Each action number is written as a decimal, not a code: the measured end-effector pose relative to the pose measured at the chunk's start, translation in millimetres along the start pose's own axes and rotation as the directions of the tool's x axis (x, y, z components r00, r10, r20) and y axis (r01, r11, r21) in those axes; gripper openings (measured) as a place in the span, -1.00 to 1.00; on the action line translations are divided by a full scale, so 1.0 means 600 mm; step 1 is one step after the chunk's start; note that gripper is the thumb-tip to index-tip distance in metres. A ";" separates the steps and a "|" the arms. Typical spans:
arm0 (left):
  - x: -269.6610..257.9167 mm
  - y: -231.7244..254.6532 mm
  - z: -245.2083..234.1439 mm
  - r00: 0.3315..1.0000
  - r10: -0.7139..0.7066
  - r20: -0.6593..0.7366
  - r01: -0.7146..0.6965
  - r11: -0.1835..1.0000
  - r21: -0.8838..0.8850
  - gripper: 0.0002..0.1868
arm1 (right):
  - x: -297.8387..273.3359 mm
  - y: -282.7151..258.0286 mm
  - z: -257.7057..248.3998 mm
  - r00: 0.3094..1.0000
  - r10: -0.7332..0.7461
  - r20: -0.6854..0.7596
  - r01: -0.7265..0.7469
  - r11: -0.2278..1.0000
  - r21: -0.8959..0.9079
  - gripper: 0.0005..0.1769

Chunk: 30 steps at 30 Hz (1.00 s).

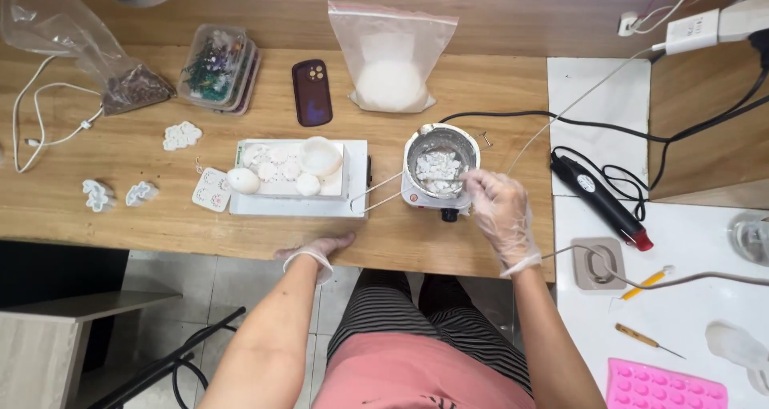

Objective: Melting wax pellets in a heating pot while stirring and adjusting them with a tool.

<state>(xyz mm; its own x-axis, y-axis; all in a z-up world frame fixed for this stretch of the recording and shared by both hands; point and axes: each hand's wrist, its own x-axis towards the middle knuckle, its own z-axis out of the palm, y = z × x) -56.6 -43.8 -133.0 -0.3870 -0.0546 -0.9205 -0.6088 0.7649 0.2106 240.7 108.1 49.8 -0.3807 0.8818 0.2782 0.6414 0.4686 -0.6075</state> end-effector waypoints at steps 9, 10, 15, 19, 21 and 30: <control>0.018 -0.010 0.012 0.994 0.094 0.061 -0.102 0.984 0.146 0.72 | 0.017 0.035 0.002 0.992 0.088 -0.090 -0.095 0.993 -0.073 -0.80; 0.018 -0.011 0.015 0.994 0.112 0.007 -0.112 0.979 0.173 0.79 | 0.021 0.028 0.000 0.982 0.189 -0.027 -0.191 0.980 -0.059 -0.78; 0.042 -0.015 0.019 0.994 0.105 -0.009 -0.103 0.987 0.125 0.82 | 0.009 0.010 -0.009 0.982 0.176 0.074 -0.188 0.960 0.209 -0.77; 0.028 -0.017 0.025 0.995 0.086 -0.056 -0.086 0.996 -0.003 0.89 | 0.018 -0.024 -0.052 0.961 0.232 0.150 -0.249 0.963 0.104 -0.76; 0.101 -0.033 0.032 0.996 0.093 -0.018 -0.092 0.996 0.016 0.84 | 0.024 -0.016 -0.064 0.968 0.211 0.138 -0.227 0.968 0.110 -0.76; -0.030 -0.011 0.015 0.988 0.099 -0.120 -0.100 0.995 0.000 0.84 | 0.075 -0.020 -0.076 0.946 -0.152 0.286 0.259 0.885 -0.388 -0.80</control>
<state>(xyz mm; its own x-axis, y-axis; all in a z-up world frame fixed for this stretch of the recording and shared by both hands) -39.6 -42.0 -120.8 -0.5260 -0.0550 -0.8487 -0.5669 0.7665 0.3017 246.3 144.4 103.7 -0.6479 0.7482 0.1431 0.7271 0.6634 -0.1767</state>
